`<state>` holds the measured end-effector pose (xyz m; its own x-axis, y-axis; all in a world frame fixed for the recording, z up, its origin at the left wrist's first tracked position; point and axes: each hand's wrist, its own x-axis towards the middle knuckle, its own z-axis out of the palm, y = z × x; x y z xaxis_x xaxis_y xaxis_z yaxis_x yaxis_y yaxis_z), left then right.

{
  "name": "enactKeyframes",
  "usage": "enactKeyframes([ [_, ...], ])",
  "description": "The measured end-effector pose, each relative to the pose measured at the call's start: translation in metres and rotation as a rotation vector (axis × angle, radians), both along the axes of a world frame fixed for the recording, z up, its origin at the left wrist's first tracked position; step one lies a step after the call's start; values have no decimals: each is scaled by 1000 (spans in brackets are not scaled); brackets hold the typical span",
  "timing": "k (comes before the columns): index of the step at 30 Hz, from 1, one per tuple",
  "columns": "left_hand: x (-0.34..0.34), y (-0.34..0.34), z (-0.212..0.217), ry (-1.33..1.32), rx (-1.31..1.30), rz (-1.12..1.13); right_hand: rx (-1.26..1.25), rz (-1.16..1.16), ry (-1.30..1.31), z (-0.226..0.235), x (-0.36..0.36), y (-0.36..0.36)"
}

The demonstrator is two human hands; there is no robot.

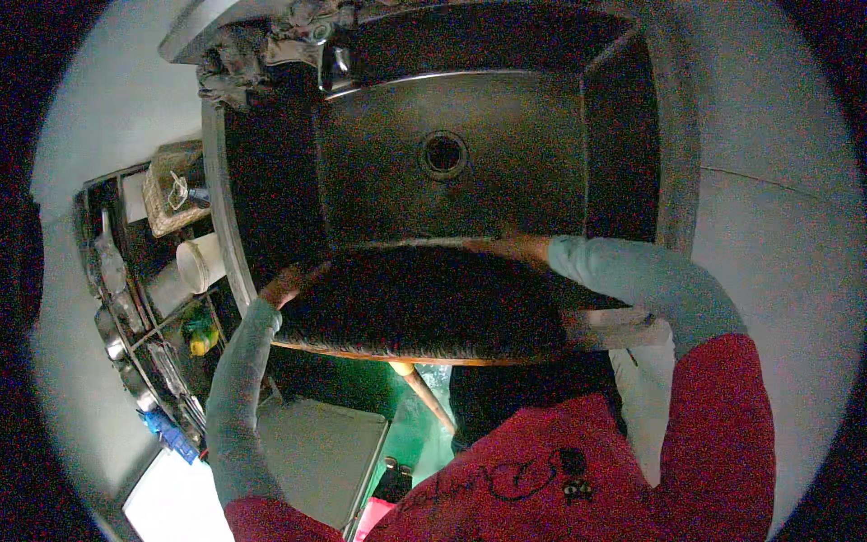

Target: Cleaning a floor brush, dustpan, and other tools in a utility sink.

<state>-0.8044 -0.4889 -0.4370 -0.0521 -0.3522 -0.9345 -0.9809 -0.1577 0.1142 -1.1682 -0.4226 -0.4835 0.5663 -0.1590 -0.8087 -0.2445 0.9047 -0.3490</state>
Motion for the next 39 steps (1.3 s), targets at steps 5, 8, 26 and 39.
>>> enactKeyframes([
  [5, 6, 17, -77, 229, -76, 26, -311, 292, 132, -69, 52, 12],
  [8, -44, 0, -50, 187, -7, -79, -231, 337, 135, -71, 55, 11],
  [26, 8, 18, -139, 389, 9, -463, -465, 743, 134, -64, 95, -29],
  [39, -2, -5, -68, 503, 96, -6, -354, 477, -61, -44, 62, -49],
])
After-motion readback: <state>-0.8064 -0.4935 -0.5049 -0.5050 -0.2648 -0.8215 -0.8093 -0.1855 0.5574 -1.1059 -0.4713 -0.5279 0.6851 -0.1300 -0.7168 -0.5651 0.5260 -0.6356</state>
